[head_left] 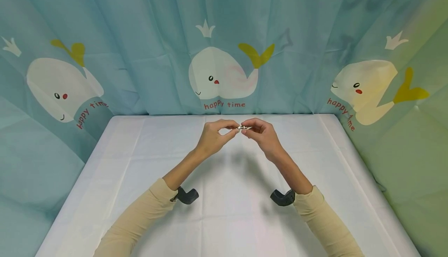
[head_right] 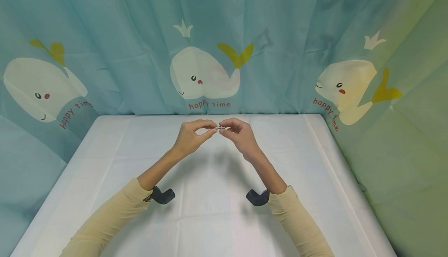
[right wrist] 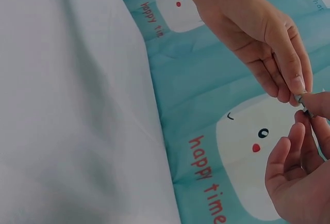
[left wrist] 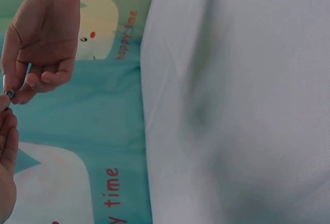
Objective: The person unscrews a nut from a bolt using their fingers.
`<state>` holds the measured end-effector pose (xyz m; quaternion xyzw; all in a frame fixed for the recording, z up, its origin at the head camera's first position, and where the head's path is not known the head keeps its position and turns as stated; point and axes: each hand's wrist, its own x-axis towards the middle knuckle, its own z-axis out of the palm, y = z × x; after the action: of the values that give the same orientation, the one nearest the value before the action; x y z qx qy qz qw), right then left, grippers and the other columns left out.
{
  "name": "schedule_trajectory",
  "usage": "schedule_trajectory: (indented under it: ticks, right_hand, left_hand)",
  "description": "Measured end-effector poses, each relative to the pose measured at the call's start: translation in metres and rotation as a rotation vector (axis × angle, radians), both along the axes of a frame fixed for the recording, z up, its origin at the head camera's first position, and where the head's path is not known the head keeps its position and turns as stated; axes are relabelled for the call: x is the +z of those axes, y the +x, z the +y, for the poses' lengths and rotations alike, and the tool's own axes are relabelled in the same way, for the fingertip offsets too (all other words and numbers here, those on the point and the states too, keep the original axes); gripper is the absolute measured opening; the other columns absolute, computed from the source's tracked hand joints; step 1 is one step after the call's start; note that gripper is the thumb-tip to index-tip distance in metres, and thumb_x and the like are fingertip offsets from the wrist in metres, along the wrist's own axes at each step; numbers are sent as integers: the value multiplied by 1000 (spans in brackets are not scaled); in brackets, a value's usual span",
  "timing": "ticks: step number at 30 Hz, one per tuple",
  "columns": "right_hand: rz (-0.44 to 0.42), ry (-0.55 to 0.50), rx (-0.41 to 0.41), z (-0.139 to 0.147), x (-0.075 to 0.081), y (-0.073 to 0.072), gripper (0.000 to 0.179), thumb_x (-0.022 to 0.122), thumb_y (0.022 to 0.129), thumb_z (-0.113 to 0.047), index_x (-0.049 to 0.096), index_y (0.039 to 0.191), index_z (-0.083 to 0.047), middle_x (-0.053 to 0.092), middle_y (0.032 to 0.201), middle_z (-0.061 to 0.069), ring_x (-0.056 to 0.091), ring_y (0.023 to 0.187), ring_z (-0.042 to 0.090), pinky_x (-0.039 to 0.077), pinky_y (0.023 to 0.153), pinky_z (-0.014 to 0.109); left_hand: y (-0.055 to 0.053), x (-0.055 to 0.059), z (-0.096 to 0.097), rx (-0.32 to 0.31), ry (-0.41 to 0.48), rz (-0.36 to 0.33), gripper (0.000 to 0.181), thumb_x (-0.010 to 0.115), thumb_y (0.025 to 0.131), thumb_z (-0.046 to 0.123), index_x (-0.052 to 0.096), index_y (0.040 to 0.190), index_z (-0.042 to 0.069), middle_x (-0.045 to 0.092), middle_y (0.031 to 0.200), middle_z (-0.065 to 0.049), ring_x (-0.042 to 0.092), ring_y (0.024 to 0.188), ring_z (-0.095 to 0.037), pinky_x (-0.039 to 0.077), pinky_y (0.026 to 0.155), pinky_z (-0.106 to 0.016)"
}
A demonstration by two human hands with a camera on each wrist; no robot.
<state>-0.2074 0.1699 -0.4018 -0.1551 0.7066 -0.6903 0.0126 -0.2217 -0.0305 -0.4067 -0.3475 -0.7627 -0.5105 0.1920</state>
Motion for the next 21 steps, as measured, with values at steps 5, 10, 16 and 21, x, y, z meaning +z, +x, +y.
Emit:
schedule_trajectory:
  ticks: [5, 10, 16, 21]
  right_hand:
    - [5, 14, 5, 0, 0, 0, 26, 67, 92, 0, 63, 115, 11, 63, 107, 2, 60, 84, 15, 52, 79, 32]
    - [9, 14, 18, 0, -1, 0, 26, 66, 93, 1, 61, 116, 13, 61, 108, 3, 60, 83, 14, 50, 75, 27]
    - [-2, -1, 36, 1, -1, 0, 31, 65, 93, 1, 58, 122, 8, 61, 108, 4, 59, 81, 14, 50, 73, 25]
    - [-47, 12, 7, 2, 1, 0, 27, 63, 97, -11, 61, 120, 3, 64, 101, 5, 57, 81, 18, 50, 75, 27]
  left_hand:
    - [0, -2, -1, -11, 9, 9, 10, 76, 87, 1, 77, 97, 3, 74, 92, -5, 68, 85, -15, 55, 76, -27]
    - [0, -3, 0, -8, 19, 12, 10, 76, 87, 1, 77, 96, 4, 74, 91, -4, 68, 85, -15, 55, 77, -28]
    - [1, -3, 0, -3, 23, 5, 11, 76, 87, 1, 77, 97, 4, 74, 91, -4, 68, 86, -16, 55, 78, -28]
    - [2, -1, 0, 0, 14, 5, 9, 76, 88, 3, 77, 97, 4, 74, 91, -4, 68, 85, -14, 55, 77, -27]
